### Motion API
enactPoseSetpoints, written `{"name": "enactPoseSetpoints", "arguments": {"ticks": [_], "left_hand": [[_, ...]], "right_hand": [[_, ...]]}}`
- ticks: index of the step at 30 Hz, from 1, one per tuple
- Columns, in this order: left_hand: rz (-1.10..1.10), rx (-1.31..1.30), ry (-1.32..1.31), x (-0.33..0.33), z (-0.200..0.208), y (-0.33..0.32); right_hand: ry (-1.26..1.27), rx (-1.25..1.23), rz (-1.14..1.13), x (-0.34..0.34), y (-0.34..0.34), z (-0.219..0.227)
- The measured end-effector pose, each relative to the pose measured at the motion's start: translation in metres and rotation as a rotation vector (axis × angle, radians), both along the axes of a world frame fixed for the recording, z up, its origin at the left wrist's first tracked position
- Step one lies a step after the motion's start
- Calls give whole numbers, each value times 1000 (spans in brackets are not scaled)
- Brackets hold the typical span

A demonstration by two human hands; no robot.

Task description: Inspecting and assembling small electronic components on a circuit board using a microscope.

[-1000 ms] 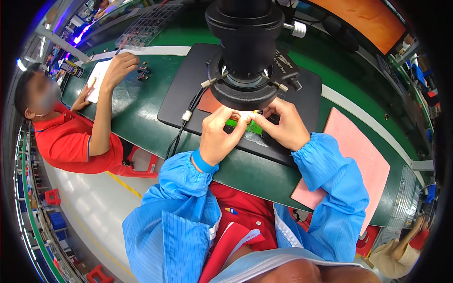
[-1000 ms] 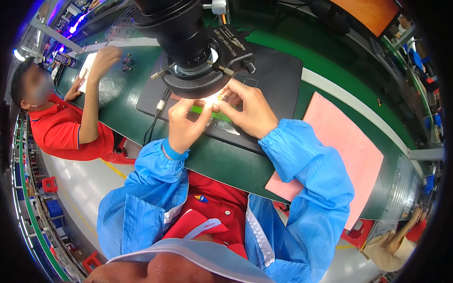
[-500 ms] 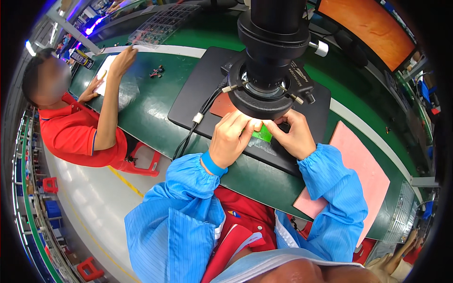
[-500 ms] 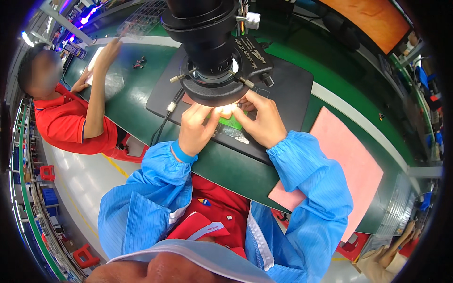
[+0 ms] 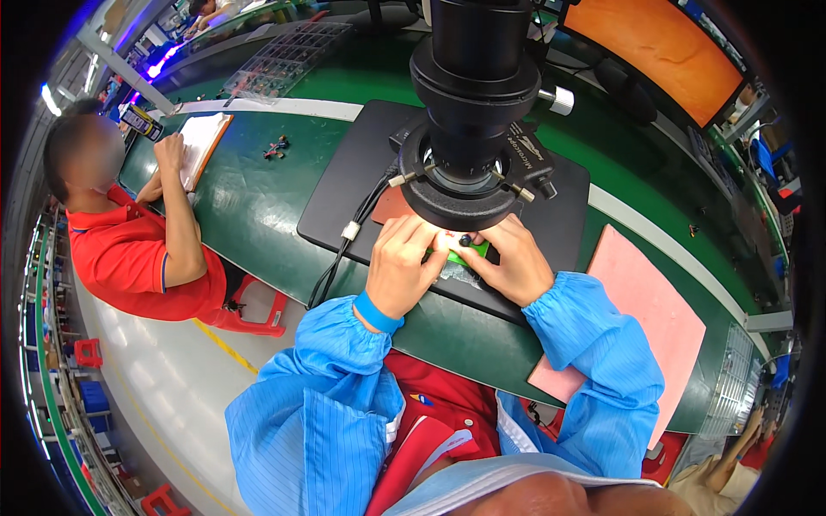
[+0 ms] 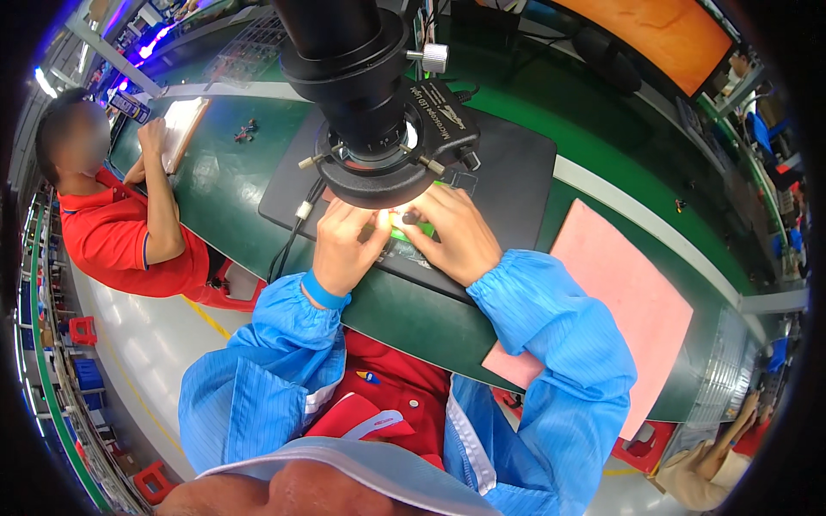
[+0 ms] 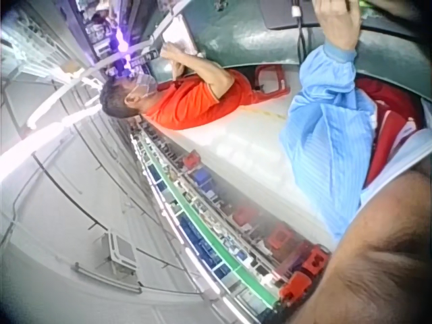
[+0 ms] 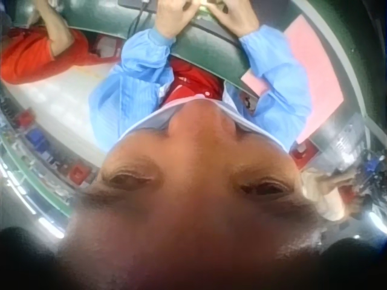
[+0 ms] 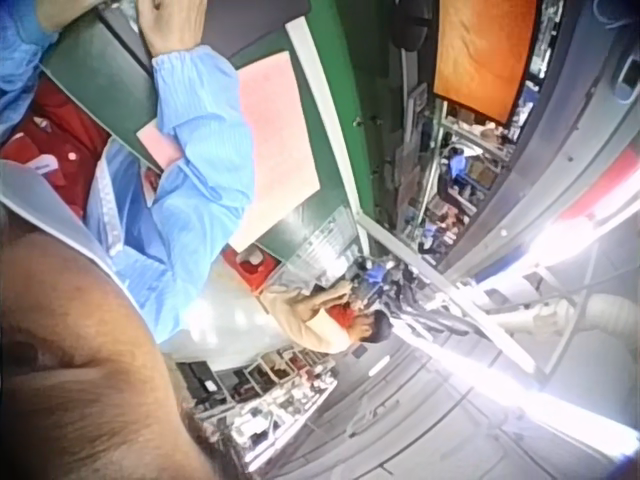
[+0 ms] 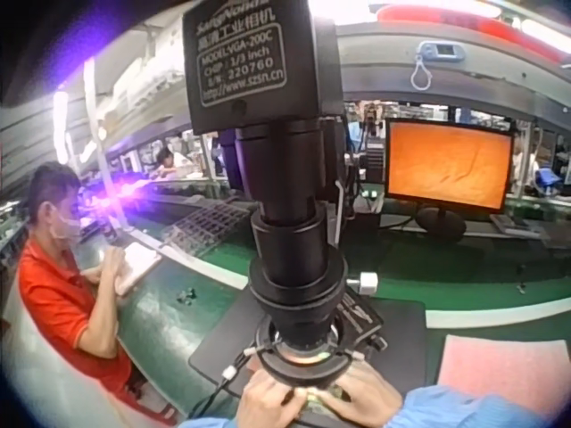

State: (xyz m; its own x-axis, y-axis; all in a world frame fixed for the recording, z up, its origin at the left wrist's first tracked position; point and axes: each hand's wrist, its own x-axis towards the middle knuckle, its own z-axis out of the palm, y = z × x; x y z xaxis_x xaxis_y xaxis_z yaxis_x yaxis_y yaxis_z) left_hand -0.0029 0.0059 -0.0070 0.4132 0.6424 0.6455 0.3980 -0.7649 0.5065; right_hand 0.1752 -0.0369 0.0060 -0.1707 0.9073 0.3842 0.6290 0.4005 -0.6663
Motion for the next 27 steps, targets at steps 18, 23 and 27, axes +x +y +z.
{"name": "enactPoseSetpoints", "arguments": {"ticks": [18,23,27], "left_hand": [[-37,174,303,-10,16,5],[-21,145,279,-10,12,6],[22,41,219,-7,-2,5]], "right_hand": [[-167,152,16,3,-2,-8],[-178,222,69,5,0,-11],[-171,248,71,9,2,-8]]}}
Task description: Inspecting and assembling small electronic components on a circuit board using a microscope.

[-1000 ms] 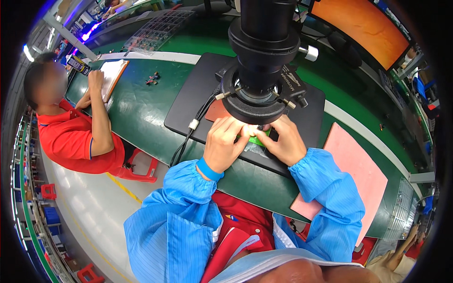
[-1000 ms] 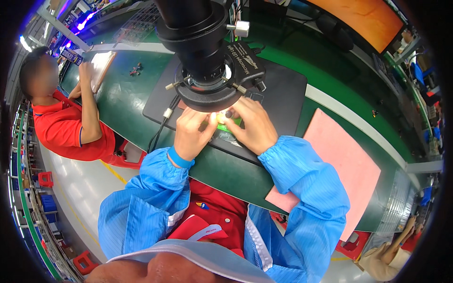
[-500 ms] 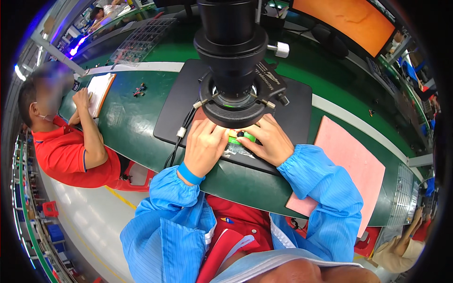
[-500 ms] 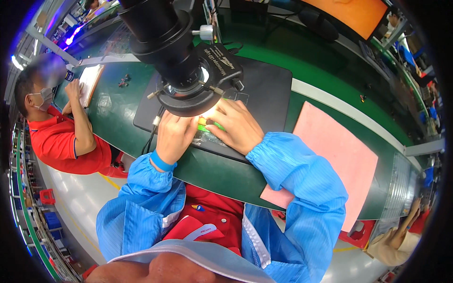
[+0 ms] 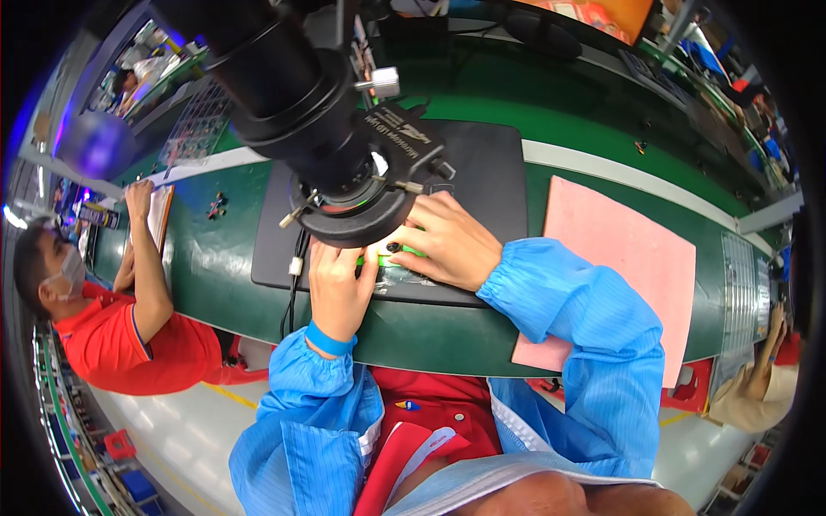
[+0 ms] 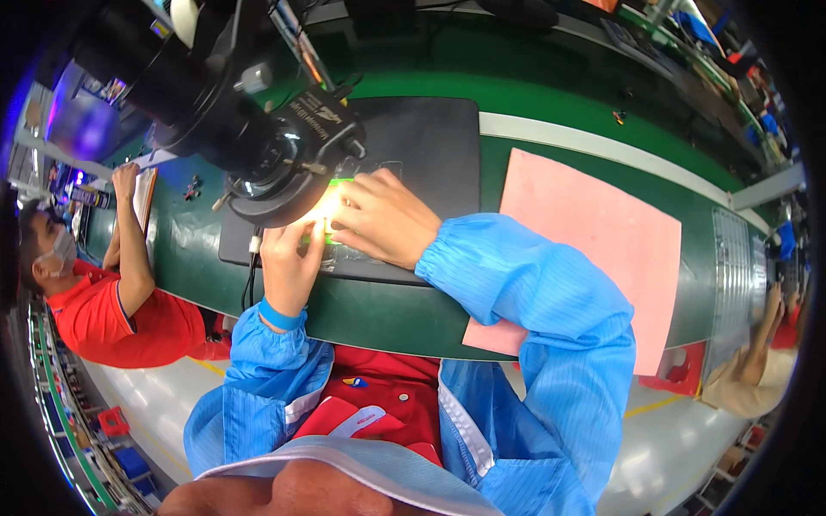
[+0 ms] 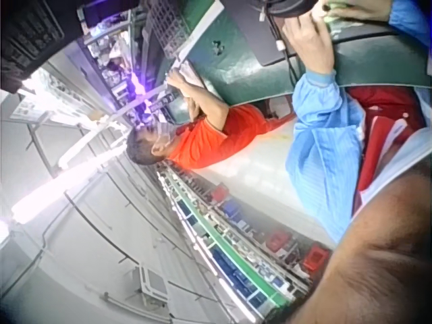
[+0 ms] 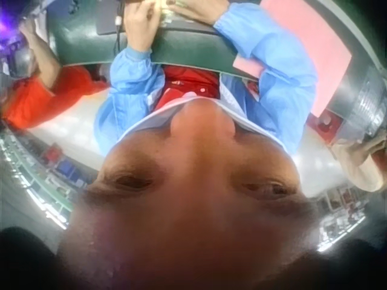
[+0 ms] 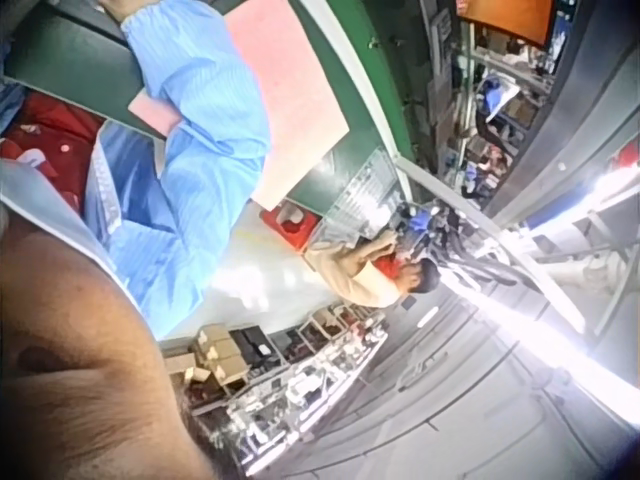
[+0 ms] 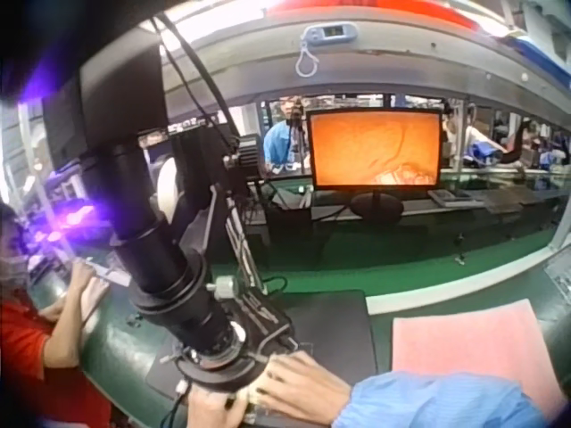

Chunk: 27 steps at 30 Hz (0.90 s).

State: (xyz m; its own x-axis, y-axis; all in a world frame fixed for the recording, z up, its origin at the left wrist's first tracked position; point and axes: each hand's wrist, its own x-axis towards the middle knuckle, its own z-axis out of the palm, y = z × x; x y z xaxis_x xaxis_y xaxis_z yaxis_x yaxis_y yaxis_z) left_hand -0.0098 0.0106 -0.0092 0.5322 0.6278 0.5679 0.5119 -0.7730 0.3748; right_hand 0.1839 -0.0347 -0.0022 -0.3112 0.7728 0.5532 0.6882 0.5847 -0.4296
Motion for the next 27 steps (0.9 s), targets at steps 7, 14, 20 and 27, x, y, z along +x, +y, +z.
{"name": "enactPoseSetpoints", "arguments": {"ticks": [7,14,20,27], "left_hand": [[50,-99,-86,1,-7,-3],[19,-59,-72,6,-5,-5],[71,-70,24,-3,-8,0],[86,-102,-46,-31,22,35]], "right_hand": [[11,-77,-603,187,38,22],[-231,-592,-1640,369,-38,-47],[-236,-495,-1388,387,-17,-57],[22,-456,-1059,368,3,-41]]}}
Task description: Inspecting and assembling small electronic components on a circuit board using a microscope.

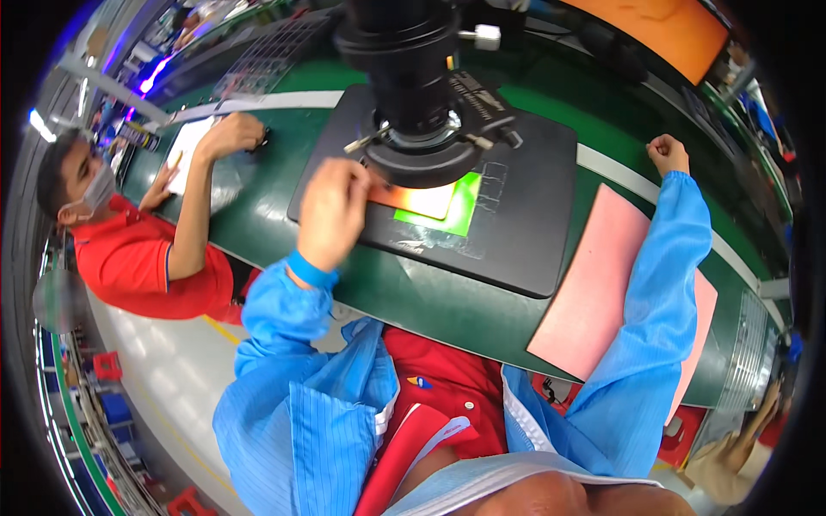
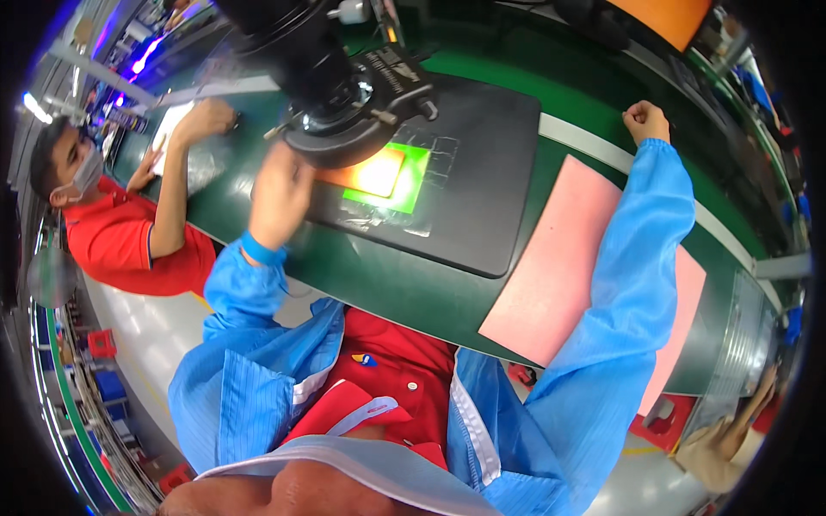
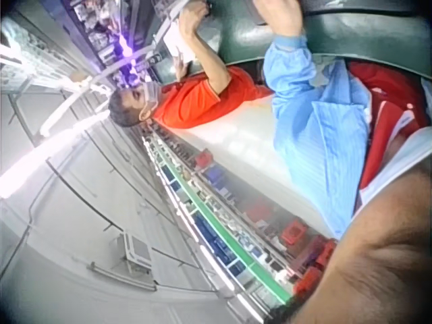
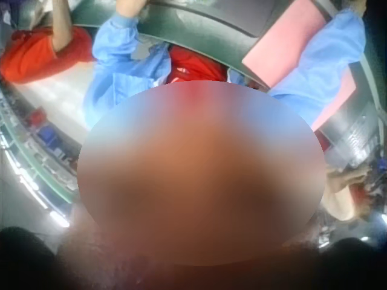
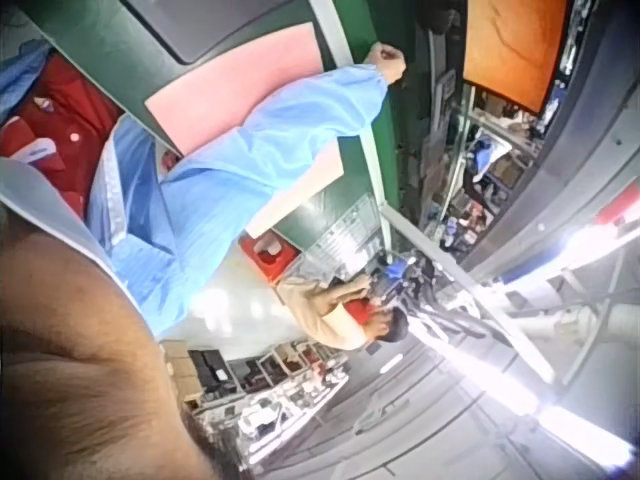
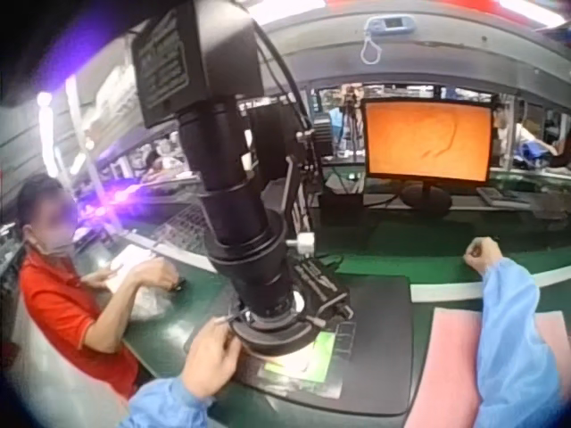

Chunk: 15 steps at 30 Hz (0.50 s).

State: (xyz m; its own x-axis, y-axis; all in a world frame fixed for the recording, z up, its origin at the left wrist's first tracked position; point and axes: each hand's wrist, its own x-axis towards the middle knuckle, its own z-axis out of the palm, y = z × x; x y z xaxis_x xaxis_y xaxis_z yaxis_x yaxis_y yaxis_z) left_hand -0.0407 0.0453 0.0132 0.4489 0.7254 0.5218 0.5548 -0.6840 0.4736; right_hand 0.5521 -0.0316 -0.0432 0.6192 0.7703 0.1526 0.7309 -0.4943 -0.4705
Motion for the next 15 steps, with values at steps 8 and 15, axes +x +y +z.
{"name": "enactPoseSetpoints", "arguments": {"ticks": [8,15], "left_hand": [[383,245,215,-91,6,70],[-172,-180,-117,3,4,-15]], "right_hand": [[584,170,848,-229,41,65],[1042,146,975,-340,34,45]]}}
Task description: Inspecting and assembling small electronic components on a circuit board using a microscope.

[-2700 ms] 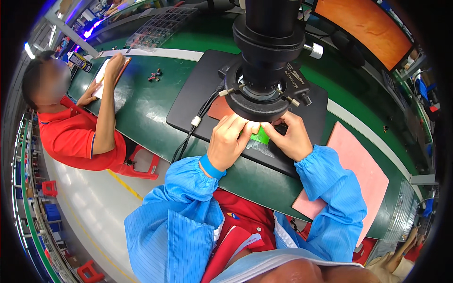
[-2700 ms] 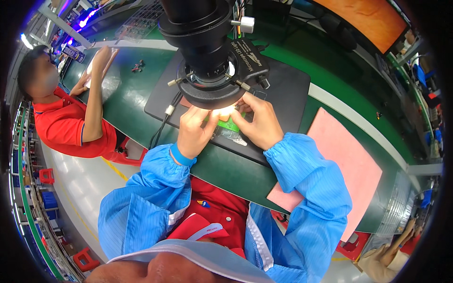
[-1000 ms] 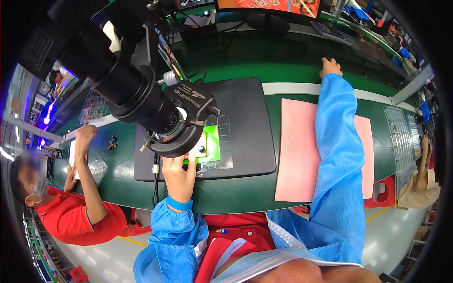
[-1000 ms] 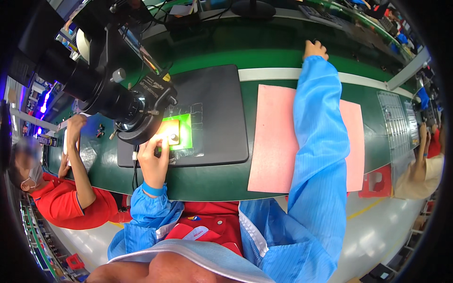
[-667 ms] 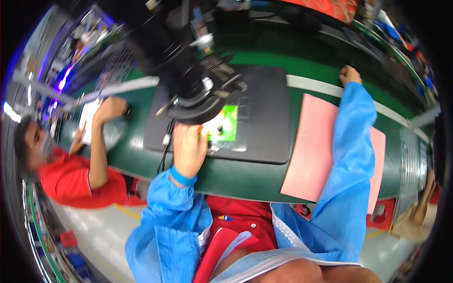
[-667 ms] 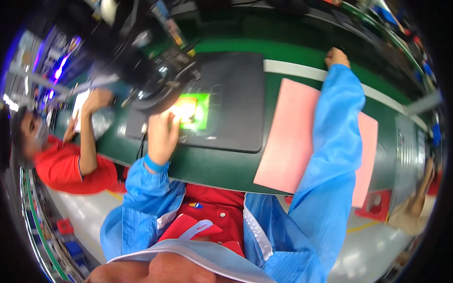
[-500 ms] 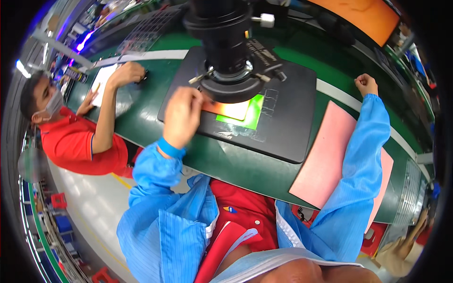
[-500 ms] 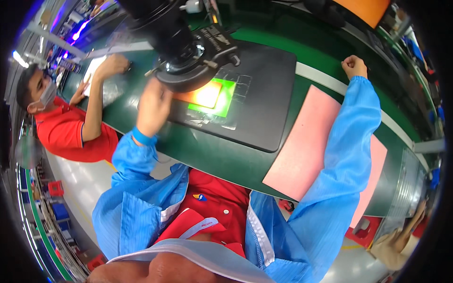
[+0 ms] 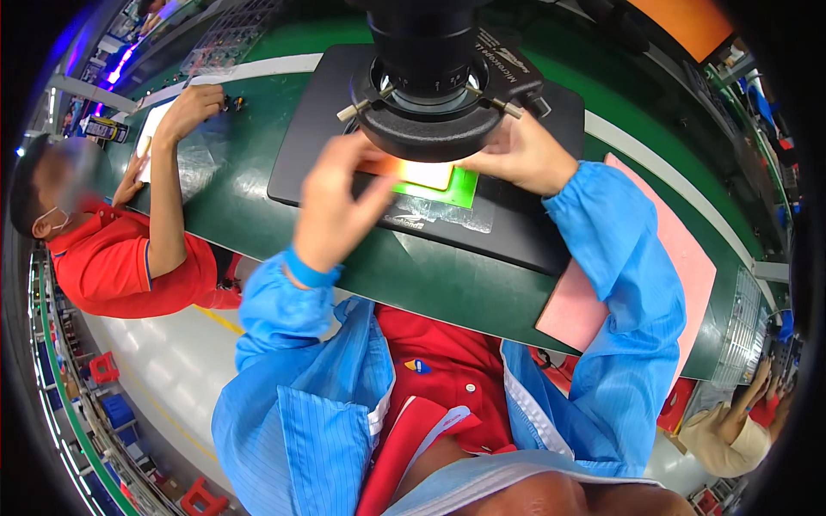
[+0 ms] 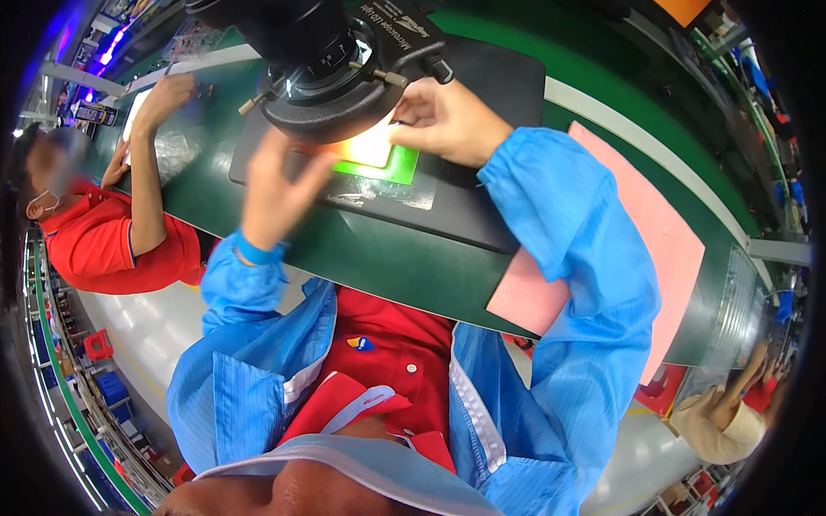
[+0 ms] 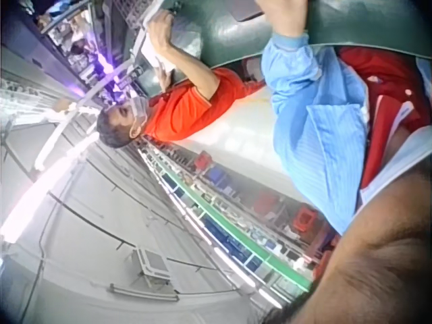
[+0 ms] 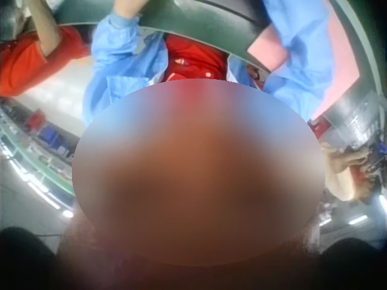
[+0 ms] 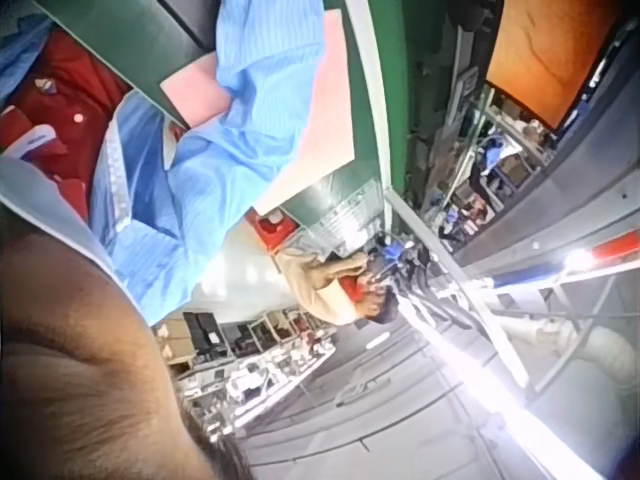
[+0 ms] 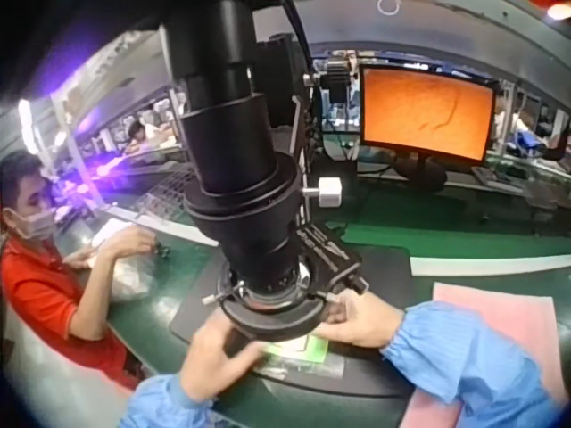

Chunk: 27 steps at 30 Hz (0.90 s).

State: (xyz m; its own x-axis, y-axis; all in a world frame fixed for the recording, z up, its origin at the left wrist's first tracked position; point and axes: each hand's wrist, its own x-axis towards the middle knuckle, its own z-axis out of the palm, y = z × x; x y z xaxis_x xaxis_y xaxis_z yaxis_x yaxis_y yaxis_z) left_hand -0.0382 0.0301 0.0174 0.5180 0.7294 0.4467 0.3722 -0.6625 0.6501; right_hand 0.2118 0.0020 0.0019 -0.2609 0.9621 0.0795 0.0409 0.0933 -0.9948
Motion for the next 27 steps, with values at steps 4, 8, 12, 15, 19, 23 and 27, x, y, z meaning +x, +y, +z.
{"name": "enactPoseSetpoints", "arguments": {"ticks": [4,8,12,15,19,23,27], "left_hand": [[-71,-124,-203,33,-21,-28],[-108,-349,-353,35,-35,-29],[-78,-435,-382,32,-27,-32],[-113,-506,-591,35,-25,-31],[-127,-563,-634,37,-17,-26],[169,-70,-196,29,-29,-27],[156,-37,-122,34,-33,-29]], "right_hand": [[136,-99,41,-24,-16,2],[85,-258,92,-10,-22,5],[72,-174,58,-21,-24,-4],[36,-110,41,-25,-27,8],[-413,541,-201,-26,-23,3],[-704,711,-267,-24,-14,-2],[-774,679,-270,-19,-14,-9]]}}
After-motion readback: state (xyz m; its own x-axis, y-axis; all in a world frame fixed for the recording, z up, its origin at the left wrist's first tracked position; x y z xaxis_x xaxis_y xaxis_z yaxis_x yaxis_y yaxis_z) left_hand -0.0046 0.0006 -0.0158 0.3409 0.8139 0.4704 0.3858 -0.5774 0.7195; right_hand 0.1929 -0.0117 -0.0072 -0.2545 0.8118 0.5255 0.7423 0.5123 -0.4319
